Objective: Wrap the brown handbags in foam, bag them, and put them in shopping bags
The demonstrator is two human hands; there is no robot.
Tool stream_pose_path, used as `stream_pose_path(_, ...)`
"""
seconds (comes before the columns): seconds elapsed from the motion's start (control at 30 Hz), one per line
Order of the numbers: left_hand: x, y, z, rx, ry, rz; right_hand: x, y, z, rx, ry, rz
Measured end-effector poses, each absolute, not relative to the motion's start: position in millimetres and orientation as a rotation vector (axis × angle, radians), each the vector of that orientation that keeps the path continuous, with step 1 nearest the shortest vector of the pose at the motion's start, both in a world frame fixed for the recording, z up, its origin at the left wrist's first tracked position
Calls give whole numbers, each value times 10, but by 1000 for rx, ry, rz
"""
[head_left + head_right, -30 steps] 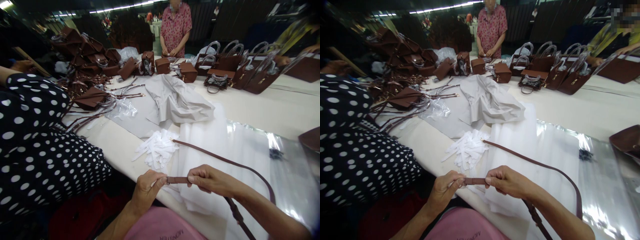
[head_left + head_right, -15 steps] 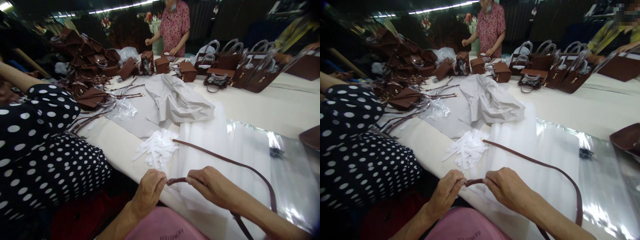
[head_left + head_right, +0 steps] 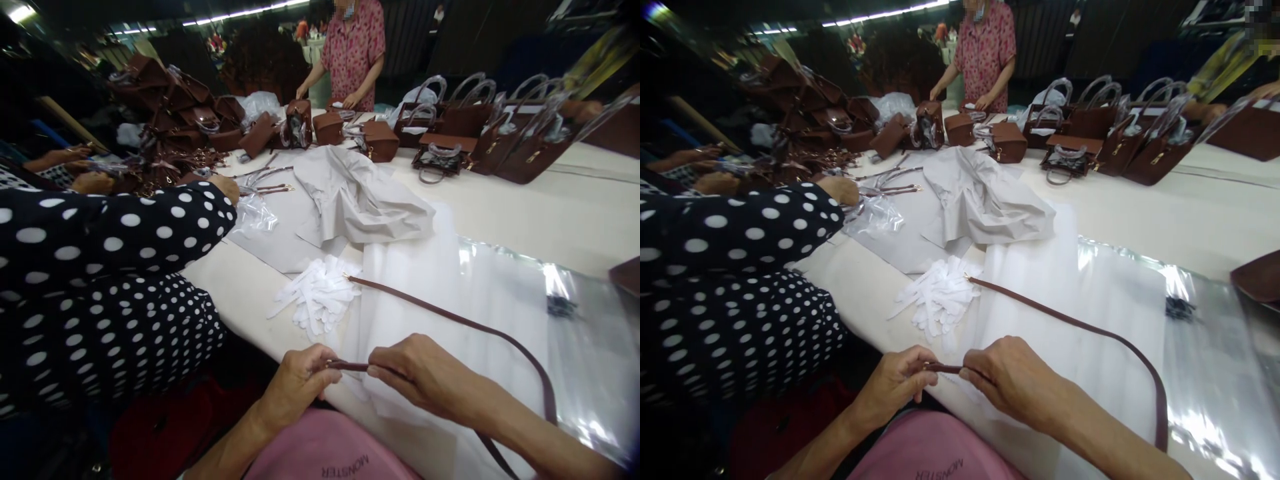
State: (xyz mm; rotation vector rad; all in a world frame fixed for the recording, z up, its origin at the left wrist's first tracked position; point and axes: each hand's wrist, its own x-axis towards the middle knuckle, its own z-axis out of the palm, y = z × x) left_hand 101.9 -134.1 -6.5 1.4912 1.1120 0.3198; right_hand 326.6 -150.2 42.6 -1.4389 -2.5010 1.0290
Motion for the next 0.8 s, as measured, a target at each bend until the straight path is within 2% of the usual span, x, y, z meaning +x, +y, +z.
stream_pose_path(0.37, 895, -1341, -78, 1642, 1031, 245, 3318, -1345, 359, -1157, -2562, 1116)
stream_pose_path(0.67, 1026, -1337, -7, 1812, 910, 175, 2867, -1376, 338, -1169, -2795, 864)
stream_pose_path(0.8, 965, -1325, -61, 1763, 1009, 294, 2888, -1375, 222, -1161, -2567, 892)
